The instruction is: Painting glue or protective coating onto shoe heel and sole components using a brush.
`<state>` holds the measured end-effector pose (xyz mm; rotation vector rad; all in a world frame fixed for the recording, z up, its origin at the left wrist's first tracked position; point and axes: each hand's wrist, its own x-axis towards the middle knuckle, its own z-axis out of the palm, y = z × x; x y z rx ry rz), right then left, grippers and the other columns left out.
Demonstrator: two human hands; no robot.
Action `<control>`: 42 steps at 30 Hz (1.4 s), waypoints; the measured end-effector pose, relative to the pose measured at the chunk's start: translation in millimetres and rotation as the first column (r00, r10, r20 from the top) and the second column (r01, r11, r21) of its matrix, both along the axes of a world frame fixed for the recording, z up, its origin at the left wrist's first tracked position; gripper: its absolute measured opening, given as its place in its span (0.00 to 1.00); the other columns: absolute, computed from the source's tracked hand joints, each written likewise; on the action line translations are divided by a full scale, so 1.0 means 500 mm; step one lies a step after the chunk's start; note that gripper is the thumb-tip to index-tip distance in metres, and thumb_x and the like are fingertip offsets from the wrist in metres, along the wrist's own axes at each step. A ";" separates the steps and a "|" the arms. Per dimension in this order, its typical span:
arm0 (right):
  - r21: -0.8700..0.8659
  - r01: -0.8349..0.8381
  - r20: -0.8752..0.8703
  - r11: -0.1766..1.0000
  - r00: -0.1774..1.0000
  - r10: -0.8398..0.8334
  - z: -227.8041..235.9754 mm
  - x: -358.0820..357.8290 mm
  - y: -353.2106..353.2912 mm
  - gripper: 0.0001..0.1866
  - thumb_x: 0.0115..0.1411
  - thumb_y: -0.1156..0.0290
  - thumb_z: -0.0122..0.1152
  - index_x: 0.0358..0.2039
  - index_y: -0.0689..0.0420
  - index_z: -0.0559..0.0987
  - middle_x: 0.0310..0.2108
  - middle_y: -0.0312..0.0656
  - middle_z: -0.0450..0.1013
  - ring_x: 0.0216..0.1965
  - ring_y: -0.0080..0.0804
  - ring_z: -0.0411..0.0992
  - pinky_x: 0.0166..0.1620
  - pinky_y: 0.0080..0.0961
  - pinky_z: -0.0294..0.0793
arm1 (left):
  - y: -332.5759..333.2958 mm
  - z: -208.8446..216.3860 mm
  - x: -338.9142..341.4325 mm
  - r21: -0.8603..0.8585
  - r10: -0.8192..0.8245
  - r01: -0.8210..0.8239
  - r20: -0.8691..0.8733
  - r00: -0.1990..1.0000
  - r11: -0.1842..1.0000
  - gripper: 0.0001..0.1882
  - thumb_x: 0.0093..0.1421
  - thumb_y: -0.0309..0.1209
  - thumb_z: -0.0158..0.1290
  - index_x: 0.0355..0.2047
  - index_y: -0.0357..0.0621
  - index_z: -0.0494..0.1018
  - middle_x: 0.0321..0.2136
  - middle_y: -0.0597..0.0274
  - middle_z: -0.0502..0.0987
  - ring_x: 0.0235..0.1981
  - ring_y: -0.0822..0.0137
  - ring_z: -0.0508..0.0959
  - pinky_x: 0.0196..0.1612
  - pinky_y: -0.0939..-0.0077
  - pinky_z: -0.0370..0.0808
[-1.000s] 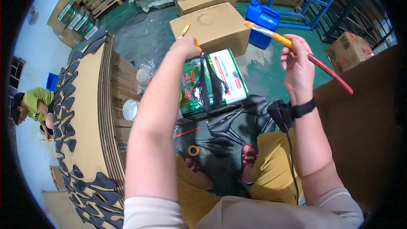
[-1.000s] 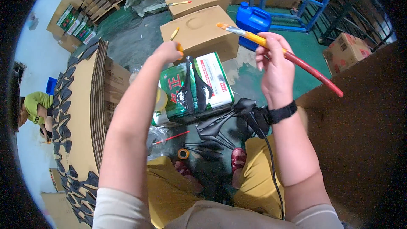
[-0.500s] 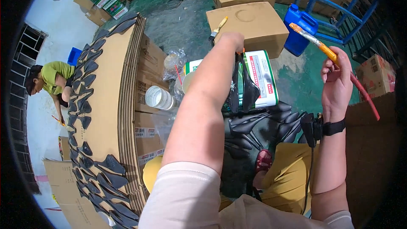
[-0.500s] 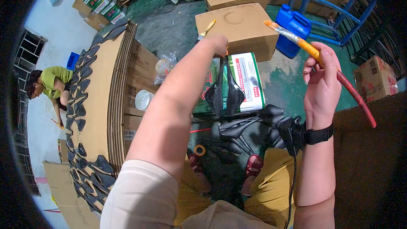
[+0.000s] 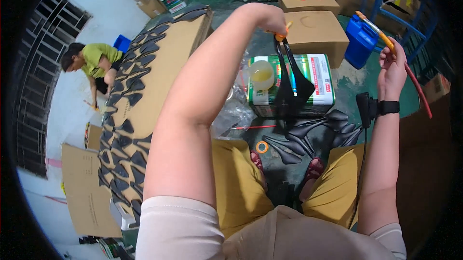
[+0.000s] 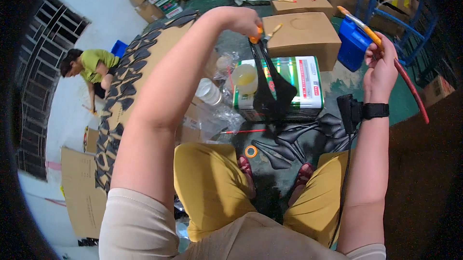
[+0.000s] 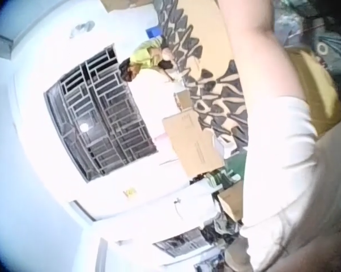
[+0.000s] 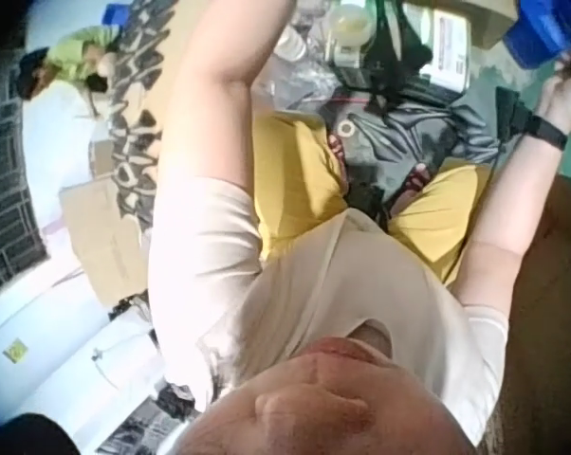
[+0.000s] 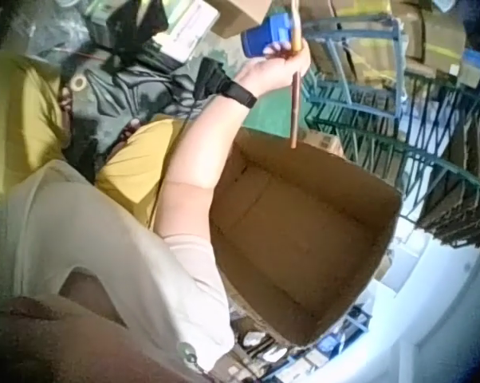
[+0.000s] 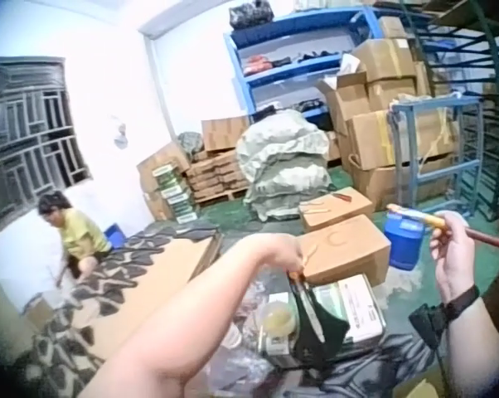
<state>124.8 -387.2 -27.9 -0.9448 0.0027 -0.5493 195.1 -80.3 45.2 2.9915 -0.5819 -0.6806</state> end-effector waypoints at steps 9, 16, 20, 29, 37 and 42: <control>0.022 -0.108 0.009 0.994 0.994 0.107 -0.043 0.018 -0.033 0.14 0.62 0.67 0.48 0.43 0.61 0.75 0.27 0.34 0.69 0.27 0.17 0.65 0.29 0.10 0.64 | 0.403 -0.076 -0.338 -0.842 0.710 -0.526 -0.296 0.639 0.122 0.12 0.56 0.35 0.45 0.39 0.51 0.73 0.28 0.70 0.74 0.23 0.78 0.69 0.21 0.84 0.63; -0.017 -0.153 0.008 0.988 0.988 0.153 -0.007 -0.026 0.090 0.12 0.59 0.65 0.53 0.37 0.60 0.75 0.21 0.33 0.68 0.20 0.15 0.64 0.21 0.08 0.59 | 0.547 -0.114 -0.549 -0.713 0.633 -0.262 -0.699 0.332 -0.650 0.11 0.61 0.41 0.42 0.39 0.53 0.70 0.30 0.65 0.75 0.20 0.73 0.68 0.19 0.85 0.62; -0.064 -0.164 -0.021 0.984 0.986 0.163 -0.004 -0.032 0.134 0.12 0.60 0.64 0.52 0.36 0.59 0.75 0.21 0.33 0.67 0.20 0.15 0.64 0.20 0.09 0.58 | 0.507 -0.165 -0.580 -0.520 0.512 0.088 -0.773 0.375 -0.850 0.08 0.59 0.37 0.47 0.37 0.52 0.70 0.31 0.65 0.75 0.21 0.70 0.67 0.19 0.82 0.61; -0.068 -0.198 -0.049 0.978 0.980 0.195 -0.015 -0.043 0.184 0.12 0.60 0.63 0.52 0.34 0.59 0.77 0.20 0.31 0.67 0.19 0.15 0.63 0.21 0.09 0.57 | 0.354 -0.209 -0.539 -0.189 0.388 0.396 -0.765 0.515 -0.899 0.05 0.60 0.35 0.47 0.36 0.52 0.67 0.35 0.70 0.76 0.25 0.72 0.68 0.24 0.79 0.61; -0.089 -0.197 -0.061 0.976 0.979 0.192 -0.019 -0.035 0.178 0.12 0.61 0.64 0.51 0.35 0.58 0.76 0.20 0.32 0.68 0.19 0.15 0.64 0.21 0.10 0.58 | 0.354 -0.242 -0.526 -0.225 0.463 0.505 -0.782 0.417 -0.833 0.08 0.59 0.36 0.49 0.35 0.49 0.73 0.25 0.70 0.73 0.24 0.74 0.68 0.24 0.82 0.62; -0.061 -0.206 -0.087 0.977 0.976 0.200 -0.030 -0.027 0.183 0.11 0.61 0.64 0.51 0.35 0.58 0.76 0.20 0.32 0.68 0.19 0.15 0.64 0.20 0.09 0.58 | 0.330 -0.260 -0.521 -0.218 0.483 0.569 -0.794 0.369 -0.793 0.07 0.58 0.35 0.50 0.33 0.49 0.74 0.25 0.71 0.73 0.23 0.75 0.69 0.23 0.83 0.62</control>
